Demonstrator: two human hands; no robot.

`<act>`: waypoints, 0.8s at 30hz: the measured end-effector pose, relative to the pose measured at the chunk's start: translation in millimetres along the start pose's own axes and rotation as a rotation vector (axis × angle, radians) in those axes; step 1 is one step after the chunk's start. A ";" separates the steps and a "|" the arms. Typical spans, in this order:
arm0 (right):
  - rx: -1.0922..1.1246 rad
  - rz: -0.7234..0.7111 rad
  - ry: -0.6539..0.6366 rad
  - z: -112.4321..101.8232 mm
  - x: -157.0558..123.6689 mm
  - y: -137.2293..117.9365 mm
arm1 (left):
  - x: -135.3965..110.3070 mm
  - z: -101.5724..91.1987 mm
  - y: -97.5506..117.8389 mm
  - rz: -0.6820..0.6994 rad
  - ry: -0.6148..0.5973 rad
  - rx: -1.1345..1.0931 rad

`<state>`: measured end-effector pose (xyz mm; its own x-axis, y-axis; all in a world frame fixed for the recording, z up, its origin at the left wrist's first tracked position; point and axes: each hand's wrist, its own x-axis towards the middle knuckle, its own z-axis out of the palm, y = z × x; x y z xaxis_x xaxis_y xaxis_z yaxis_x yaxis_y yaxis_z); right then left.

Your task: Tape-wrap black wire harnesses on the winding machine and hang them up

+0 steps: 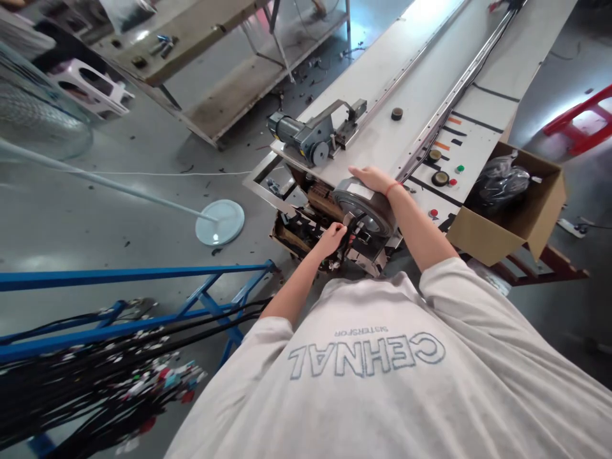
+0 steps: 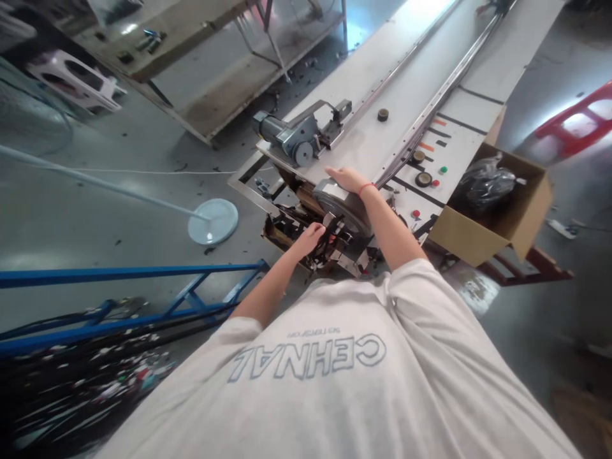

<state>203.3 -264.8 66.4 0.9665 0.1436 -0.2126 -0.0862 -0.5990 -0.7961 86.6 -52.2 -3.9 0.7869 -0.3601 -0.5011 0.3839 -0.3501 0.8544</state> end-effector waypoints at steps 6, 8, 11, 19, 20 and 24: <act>-0.290 0.280 0.439 0.1 -111.2 91.0 | -14.0 38.1 43.2 0.067 0.099 1.000; -0.491 0.463 0.416 5.1 -134.7 118.8 | -5.7 45.0 58.9 0.042 0.143 1.120; -0.549 0.550 0.329 14.9 -153.3 140.9 | 3.6 27.1 81.6 0.093 0.156 1.188; 0.120 0.424 0.720 25.6 -191.3 167.9 | 10.4 -46.8 84.5 0.057 0.148 0.994; 0.356 0.398 0.777 27.5 -196.2 165.5 | 15.6 -48.2 78.3 0.049 0.103 0.924; 1.010 0.200 0.635 46.5 -218.6 126.6 | 29.6 -45.9 60.1 0.037 0.026 0.653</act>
<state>-30.2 -335.4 -14.2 0.8367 -0.4635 -0.2917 -0.1235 0.3593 -0.9250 155.1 -44.3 38.9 0.8086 -0.3640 -0.4622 -0.0097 -0.7938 0.6082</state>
